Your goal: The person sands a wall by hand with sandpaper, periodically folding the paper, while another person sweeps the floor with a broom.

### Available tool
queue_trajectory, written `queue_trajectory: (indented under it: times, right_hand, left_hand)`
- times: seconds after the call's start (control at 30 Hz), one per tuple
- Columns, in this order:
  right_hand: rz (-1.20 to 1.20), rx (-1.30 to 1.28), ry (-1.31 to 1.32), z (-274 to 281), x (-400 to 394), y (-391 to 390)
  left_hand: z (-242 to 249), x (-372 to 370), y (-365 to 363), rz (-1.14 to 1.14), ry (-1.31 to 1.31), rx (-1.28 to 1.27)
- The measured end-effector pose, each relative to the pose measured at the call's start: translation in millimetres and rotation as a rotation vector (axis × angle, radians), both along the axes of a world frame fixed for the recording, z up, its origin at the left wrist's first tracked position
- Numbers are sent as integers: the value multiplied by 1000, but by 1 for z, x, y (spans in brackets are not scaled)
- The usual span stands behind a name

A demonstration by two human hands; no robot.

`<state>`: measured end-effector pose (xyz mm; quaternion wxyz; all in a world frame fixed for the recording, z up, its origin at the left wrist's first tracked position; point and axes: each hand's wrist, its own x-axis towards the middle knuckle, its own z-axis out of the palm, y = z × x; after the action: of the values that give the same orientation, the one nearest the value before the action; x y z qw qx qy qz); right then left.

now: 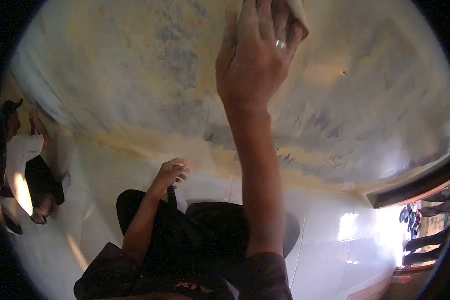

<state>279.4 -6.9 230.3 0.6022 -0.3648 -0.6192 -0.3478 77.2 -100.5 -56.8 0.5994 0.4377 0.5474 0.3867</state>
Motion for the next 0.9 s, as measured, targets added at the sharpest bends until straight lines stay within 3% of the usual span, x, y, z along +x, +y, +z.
queue_trajectory:
  times: [0.07, 0.27, 0.4, 0.47, 0.6, 0.67, 0.77, 0.8, 0.9]
  right_hand:
    - [-39, -75, -17, -20, -6, -1]
    - [-33, -581, -132, -274, 6, -47]
    - [13, -544, -116, -243, 15, -48]
    - [-36, -470, -106, -170, 13, -36]
    - [-86, 88, -16, 4, 12, 5]
    - [-170, 16, 2, 41, 2, -7]
    - [-131, 50, -11, 23, 1, 0]
    - [-89, 80, -21, -1, 6, 6]
    - [-71, -206, -66, -118, 4, -10]
  left_hand:
    - [-3, -3, 1, -2, -6, -40]
    - [-3, 3, -3, -19, -13, 6]
    - [-14, -1, -8, -41, 21, -16]
    - [-14, -2, -7, -46, 32, -3]
    - [-12, 2, -2, -13, -23, 1]
    - [-13, 0, -1, -30, -10, -5]
    - [-8, -3, -2, -44, -34, 23]
    - [-5, -2, -4, -47, -47, 35]
    - [1, -1, -3, -34, -45, 44]
